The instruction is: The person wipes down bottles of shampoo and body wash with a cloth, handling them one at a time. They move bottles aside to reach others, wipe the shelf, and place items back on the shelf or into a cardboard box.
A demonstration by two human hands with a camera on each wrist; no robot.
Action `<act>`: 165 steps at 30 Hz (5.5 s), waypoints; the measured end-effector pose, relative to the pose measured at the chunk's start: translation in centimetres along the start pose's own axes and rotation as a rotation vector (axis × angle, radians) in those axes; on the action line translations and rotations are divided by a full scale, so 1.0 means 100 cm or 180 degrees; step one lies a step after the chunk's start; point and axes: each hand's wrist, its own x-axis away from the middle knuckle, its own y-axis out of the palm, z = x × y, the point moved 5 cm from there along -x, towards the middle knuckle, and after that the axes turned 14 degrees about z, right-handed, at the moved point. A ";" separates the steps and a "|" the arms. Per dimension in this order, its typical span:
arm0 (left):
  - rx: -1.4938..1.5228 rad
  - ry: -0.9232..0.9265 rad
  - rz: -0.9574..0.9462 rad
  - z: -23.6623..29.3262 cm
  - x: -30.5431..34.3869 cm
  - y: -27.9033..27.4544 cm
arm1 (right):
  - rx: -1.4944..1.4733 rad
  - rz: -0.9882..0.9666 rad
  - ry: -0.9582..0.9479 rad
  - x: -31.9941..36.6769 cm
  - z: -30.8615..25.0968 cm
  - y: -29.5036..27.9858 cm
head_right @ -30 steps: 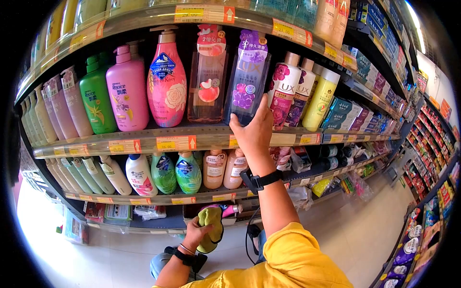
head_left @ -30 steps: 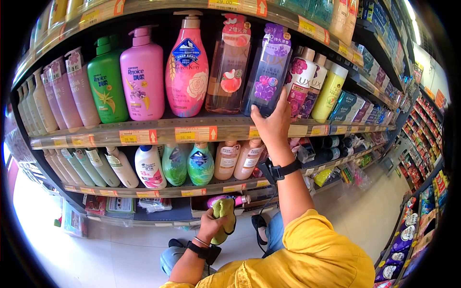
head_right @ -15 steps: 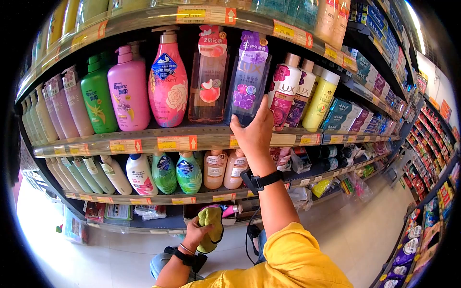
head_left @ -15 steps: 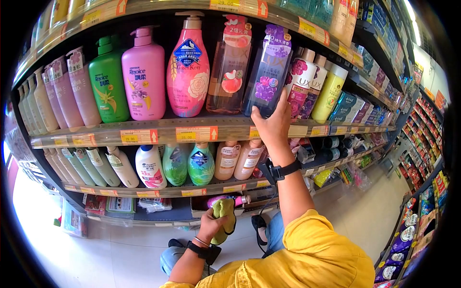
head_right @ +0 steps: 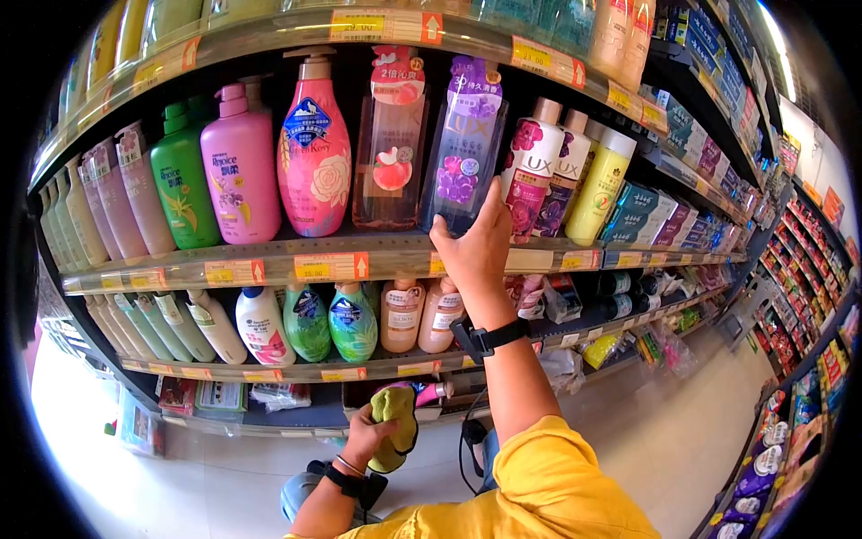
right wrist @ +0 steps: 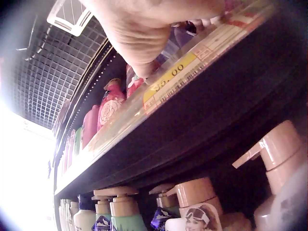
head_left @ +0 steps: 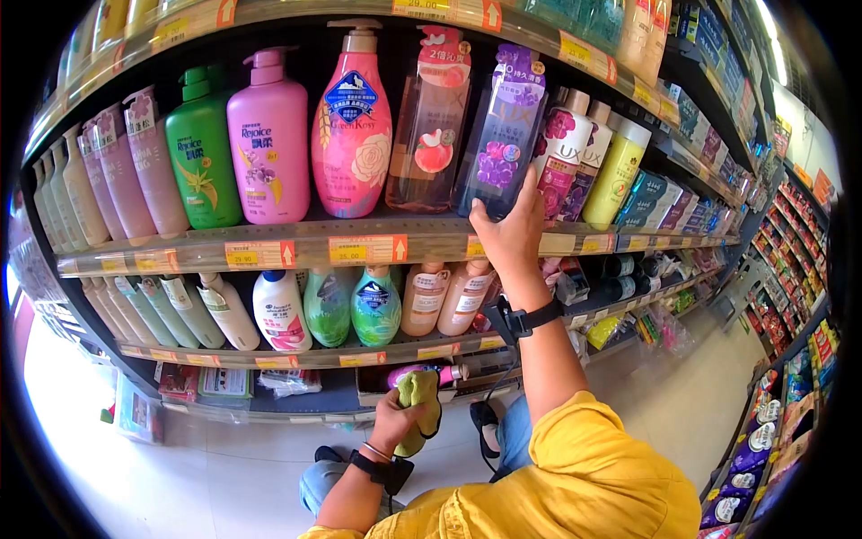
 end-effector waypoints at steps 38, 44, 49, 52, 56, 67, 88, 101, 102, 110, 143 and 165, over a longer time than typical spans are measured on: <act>-0.0063 -0.0003 -0.0021 -0.011 -0.004 -0.002 | -0.0001 -0.0152 -0.0378 0.017 0.008 0.001; -0.0100 0.0040 -0.0021 -0.012 -0.004 -0.002 | 0.0149 -0.0139 -0.0496 0.019 0.008 0.002; -0.0232 0.0117 0.0066 -0.021 -0.010 -0.005 | 0.0167 -0.0108 -0.0502 0.019 0.008 0.002; -0.0153 0.0091 0.0036 -0.019 -0.009 -0.004 | 0.0158 -0.0089 -0.0510 0.019 0.008 0.001; -0.0118 0.0083 0.0027 -0.017 -0.008 -0.004 | 0.0162 -0.0070 -0.0513 0.020 0.009 0.002; -0.0010 0.0016 -0.0023 -0.009 -0.003 -0.002 | 0.0171 -0.0063 -0.0520 0.020 0.008 0.002; -0.0208 0.0113 -0.0094 -0.010 -0.005 -0.003 | 0.0010 -0.0080 -0.0576 0.022 0.013 0.001; -0.0199 0.0094 -0.0068 -0.007 -0.003 -0.003 | 0.0010 -0.0031 -0.0607 0.020 0.014 0.001; -0.0145 0.0062 -0.0046 -0.006 -0.002 -0.003 | 0.0012 -0.0033 -0.0601 0.019 0.013 0.001; -0.0197 0.0107 0.0060 -0.012 -0.007 -0.006 | -0.0435 -0.0133 0.0144 0.006 0.027 0.001; -0.0166 0.0073 0.0017 -0.005 -0.005 -0.006 | -0.1916 -0.1123 0.1603 -0.029 0.034 0.023; -0.0036 0.0061 0.0068 -0.014 -0.011 -0.002 | -0.1474 -0.0631 0.1195 -0.032 0.046 0.030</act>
